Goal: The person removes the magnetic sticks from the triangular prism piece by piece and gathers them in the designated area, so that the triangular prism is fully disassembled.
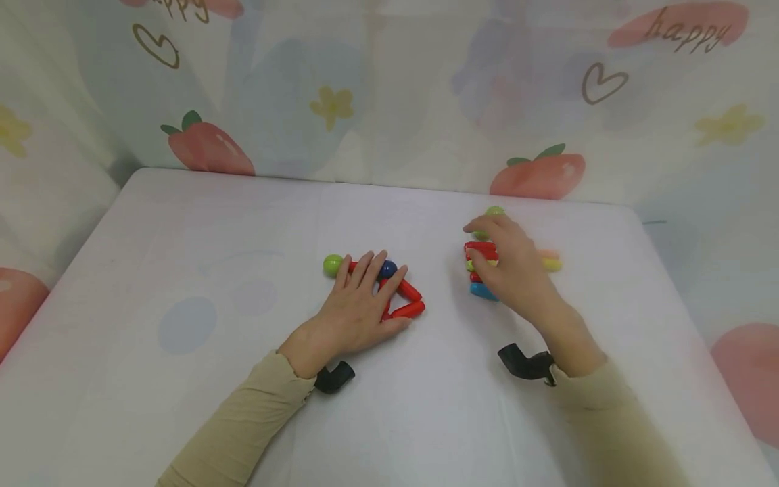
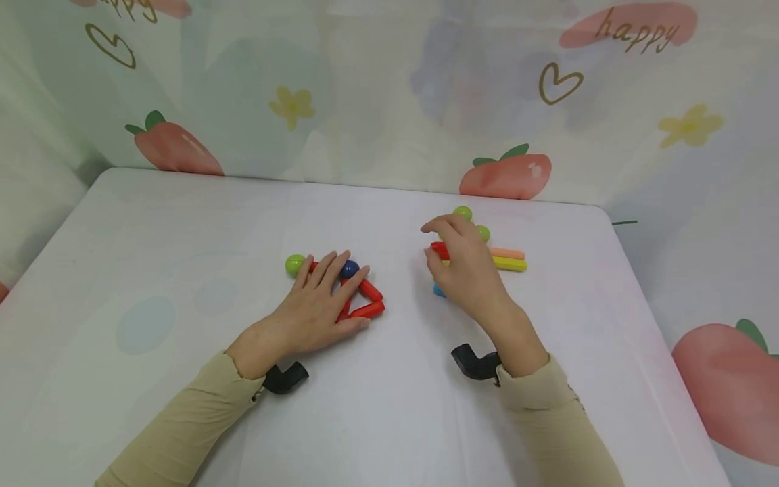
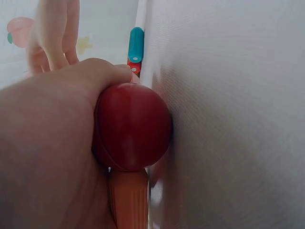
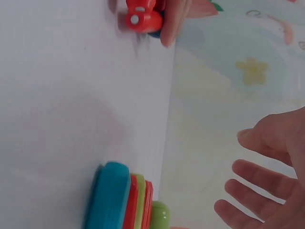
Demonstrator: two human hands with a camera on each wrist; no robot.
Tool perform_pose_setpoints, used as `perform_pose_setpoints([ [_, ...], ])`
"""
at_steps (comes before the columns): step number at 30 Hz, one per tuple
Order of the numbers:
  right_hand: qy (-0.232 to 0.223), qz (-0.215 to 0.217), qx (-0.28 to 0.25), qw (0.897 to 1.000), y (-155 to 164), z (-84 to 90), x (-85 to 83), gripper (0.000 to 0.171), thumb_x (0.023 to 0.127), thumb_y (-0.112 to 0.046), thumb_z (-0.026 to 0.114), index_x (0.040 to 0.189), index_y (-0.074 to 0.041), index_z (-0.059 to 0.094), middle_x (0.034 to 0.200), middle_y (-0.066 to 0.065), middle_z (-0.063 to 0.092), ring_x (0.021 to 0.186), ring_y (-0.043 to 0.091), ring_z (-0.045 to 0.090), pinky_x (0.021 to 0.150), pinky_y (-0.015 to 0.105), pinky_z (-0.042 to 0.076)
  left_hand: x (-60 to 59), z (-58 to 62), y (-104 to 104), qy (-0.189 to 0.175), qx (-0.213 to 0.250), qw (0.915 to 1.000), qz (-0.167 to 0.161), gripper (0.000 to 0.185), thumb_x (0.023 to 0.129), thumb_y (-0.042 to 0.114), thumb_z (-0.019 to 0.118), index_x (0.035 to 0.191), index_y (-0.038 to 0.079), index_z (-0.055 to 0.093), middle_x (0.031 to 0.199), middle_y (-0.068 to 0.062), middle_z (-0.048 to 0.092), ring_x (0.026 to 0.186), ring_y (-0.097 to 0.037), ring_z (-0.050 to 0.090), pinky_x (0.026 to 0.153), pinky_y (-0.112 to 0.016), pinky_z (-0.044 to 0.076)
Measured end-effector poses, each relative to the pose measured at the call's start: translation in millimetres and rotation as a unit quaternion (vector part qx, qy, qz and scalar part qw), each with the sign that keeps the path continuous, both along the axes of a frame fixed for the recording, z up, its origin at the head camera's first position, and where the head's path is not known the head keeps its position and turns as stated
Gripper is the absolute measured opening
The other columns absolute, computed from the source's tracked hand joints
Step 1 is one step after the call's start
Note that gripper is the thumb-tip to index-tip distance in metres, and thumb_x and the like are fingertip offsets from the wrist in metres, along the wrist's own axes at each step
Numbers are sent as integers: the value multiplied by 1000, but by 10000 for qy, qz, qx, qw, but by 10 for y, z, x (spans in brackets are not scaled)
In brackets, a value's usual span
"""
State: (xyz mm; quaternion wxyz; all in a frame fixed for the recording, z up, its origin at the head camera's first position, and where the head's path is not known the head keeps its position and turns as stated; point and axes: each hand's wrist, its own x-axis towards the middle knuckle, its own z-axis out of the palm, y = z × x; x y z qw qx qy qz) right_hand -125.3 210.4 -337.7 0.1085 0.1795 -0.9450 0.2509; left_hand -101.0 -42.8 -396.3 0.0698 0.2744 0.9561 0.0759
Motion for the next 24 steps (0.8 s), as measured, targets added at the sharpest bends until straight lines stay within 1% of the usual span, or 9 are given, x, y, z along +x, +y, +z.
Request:
perform_pose_setpoints([
  [4,263,286,-79,9992,-109,-69,144,31,87,-3,71,117,-2,64,126,14,60,119,30,54,97,49,52,1,11,0,-8,-46,10000,6,81,94,67,45,159,25,20,166,-13,12,153,-34,11,123,-60,4],
  [9,334,535,-149,9979,-219,-118,302,32,86,-2,74,117,-4,65,126,12,60,117,28,56,95,45,54,1,25,3,-3,-108,9999,-5,81,94,67,44,160,25,20,166,-14,13,153,-35,12,123,-60,5],
  [12,269,652,-68,9975,-263,-133,383,34,85,-3,74,118,-5,65,126,11,60,117,27,56,94,45,55,2,22,9,-9,-92,10000,2,81,94,67,45,159,25,21,166,-14,13,153,-35,12,123,-60,5],
  [14,215,716,41,9972,-290,-148,429,35,85,-4,75,119,-6,65,125,10,61,119,26,56,95,45,55,1,20,12,-17,-104,9999,1,81,94,68,44,159,25,21,166,-14,13,153,-35,12,123,-60,4],
  [16,161,787,130,9967,-316,-168,463,35,85,-4,75,118,-6,65,123,10,61,118,26,57,94,44,56,0,21,14,-19,-105,9999,-10,82,94,68,44,159,25,20,166,-14,12,153,-36,11,123,-60,4],
  [19,46,912,266,9955,-360,-208,487,34,84,-5,76,117,-7,66,119,8,63,115,24,59,92,41,57,-4,26,12,-59,-137,9999,-18,83,94,69,44,160,25,19,166,-14,11,153,-36,10,123,-60,4],
  [24,-186,1150,417,9923,-441,-262,507,30,83,-7,79,112,-7,69,112,6,67,107,21,62,89,38,58,-7,41,1,-88,-183,9998,-67,88,91,69,48,160,23,17,166,-15,10,153,-36,9,122,-61,4],
])
